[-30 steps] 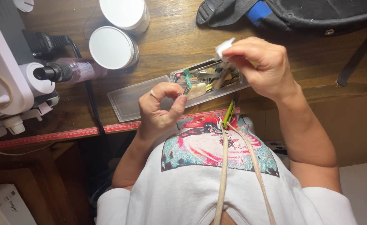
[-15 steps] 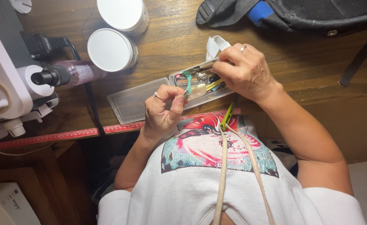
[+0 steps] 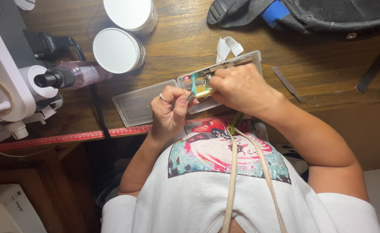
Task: The person uses pliers to remove a broken zipper slider from a backpack, then selects a replacement slider from a small storage case and slides it onto the zipper teeth by hand.
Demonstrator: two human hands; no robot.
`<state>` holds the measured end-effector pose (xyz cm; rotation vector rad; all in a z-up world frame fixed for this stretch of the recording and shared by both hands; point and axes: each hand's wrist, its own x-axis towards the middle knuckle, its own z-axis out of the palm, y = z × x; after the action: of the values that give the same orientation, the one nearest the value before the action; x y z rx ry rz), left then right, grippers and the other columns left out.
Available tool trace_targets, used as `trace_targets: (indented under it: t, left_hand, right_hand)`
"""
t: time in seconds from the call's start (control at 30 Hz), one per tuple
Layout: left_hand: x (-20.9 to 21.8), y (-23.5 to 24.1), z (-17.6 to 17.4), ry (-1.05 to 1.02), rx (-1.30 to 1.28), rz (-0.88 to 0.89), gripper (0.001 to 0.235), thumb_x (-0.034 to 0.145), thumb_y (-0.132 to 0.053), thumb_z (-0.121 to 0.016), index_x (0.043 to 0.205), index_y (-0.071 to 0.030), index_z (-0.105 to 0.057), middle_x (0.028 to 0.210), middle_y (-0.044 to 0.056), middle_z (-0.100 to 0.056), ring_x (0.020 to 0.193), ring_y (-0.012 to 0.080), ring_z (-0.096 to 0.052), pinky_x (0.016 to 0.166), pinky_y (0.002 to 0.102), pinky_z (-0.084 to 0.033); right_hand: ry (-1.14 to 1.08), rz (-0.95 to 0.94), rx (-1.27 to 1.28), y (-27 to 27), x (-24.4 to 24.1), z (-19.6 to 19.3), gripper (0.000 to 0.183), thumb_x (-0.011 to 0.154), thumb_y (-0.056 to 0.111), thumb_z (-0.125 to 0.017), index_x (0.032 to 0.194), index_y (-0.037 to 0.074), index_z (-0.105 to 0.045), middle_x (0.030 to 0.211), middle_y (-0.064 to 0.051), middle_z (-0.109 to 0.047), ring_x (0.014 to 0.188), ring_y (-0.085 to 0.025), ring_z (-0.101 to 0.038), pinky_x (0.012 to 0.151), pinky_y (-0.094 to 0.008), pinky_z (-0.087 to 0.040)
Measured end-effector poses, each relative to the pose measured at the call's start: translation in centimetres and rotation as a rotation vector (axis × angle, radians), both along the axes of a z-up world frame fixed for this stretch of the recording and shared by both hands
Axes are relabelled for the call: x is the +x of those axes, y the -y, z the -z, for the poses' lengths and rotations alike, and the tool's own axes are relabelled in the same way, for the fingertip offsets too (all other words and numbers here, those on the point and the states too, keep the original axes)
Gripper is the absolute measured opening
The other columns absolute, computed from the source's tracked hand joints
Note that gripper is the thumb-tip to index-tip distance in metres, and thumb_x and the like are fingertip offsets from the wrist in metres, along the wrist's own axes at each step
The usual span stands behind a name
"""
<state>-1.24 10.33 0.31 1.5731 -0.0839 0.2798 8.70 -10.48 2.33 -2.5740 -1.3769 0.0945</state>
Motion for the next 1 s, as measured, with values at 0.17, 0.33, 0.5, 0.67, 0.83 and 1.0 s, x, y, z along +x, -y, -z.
trace_targets:
  t: [0.17, 0.33, 0.5, 0.67, 0.83, 1.0]
  left_hand:
    - [-0.4, -0.4, 0.2, 0.011, -0.004, -0.008, 0.026, 0.104, -0.02, -0.056, 0.082, -0.007, -0.063, 0.072, 0.007, -0.074, 0.054, 0.0188, -0.065, 0.052, 0.028, -0.054]
    - [-0.7, -0.7, -1.0, -0.048, 0.095, 0.037, 0.018, 0.102, -0.015, -0.055, 0.085, -0.008, -0.057, 0.07, 0.002, -0.054, 0.058, 0.0138, -0.048, 0.056, 0.029, -0.041]
    - [1.0, -0.5, -3.6, 0.146, 0.263, 0.079, 0.018, 0.098, -0.01, -0.06, 0.081, -0.005, -0.057, 0.08, 0.008, -0.063, 0.071, 0.0236, -0.059, 0.071, 0.038, -0.047]
    - [1.3, -0.1, -3.8, 0.232, 0.327, 0.14, 0.015, 0.095, -0.006, -0.066, 0.081, -0.003, -0.059, 0.086, 0.01, -0.068, 0.079, 0.0285, -0.065, 0.08, 0.04, -0.054]
    - [1.0, -0.2, -3.7, 0.278, 0.384, 0.185, 0.02, 0.092, -0.004, -0.069, 0.079, -0.001, -0.054, 0.087, 0.012, -0.067, 0.08, 0.0316, -0.064, 0.077, 0.042, -0.053]
    - [0.2, -0.7, -3.6, 0.233, 0.244, 0.186, 0.015, 0.092, -0.005, -0.07, 0.084, -0.001, -0.058, 0.089, 0.012, -0.068, 0.082, 0.0321, -0.066, 0.082, 0.043, -0.055]
  right_hand:
    - [-0.005, 0.122, 0.018, 3.1, 2.2, -2.9, 0.027, 0.086, 0.03, -0.085, 0.081, 0.023, -0.059, 0.073, 0.005, -0.057, 0.069, -0.019, -0.067, 0.06, -0.031, -0.051]
    - [-0.032, 0.323, 0.252, 4.7, 1.8, -2.2, 0.033, 0.098, 0.016, -0.099, 0.099, 0.008, -0.067, 0.076, 0.0, -0.055, 0.068, -0.02, -0.055, 0.06, -0.036, -0.039]
    - [0.082, -0.053, 0.294, 2.5, 1.8, -2.8, 0.017, 0.101, 0.006, -0.079, 0.091, 0.012, -0.066, 0.107, -0.011, -0.063, 0.101, -0.032, -0.058, 0.086, -0.046, -0.046]
    - [0.373, -0.108, -0.036, 1.4, 1.7, -3.8, 0.02, 0.093, 0.01, -0.075, 0.098, 0.029, -0.069, 0.151, -0.002, -0.059, 0.136, -0.025, -0.053, 0.107, -0.043, -0.032]
    - [0.374, -0.199, -0.078, 0.9, 2.4, -3.4, 0.024, 0.093, 0.01, -0.075, 0.071, 0.02, -0.07, 0.154, -0.002, -0.067, 0.149, -0.031, -0.053, 0.121, -0.058, -0.028]
    - [0.276, -0.206, 0.081, 1.2, 2.6, -2.5, 0.027, 0.099, -0.003, -0.061, 0.076, 0.01, -0.059, 0.127, -0.01, -0.068, 0.122, -0.026, -0.071, 0.101, -0.045, -0.044]
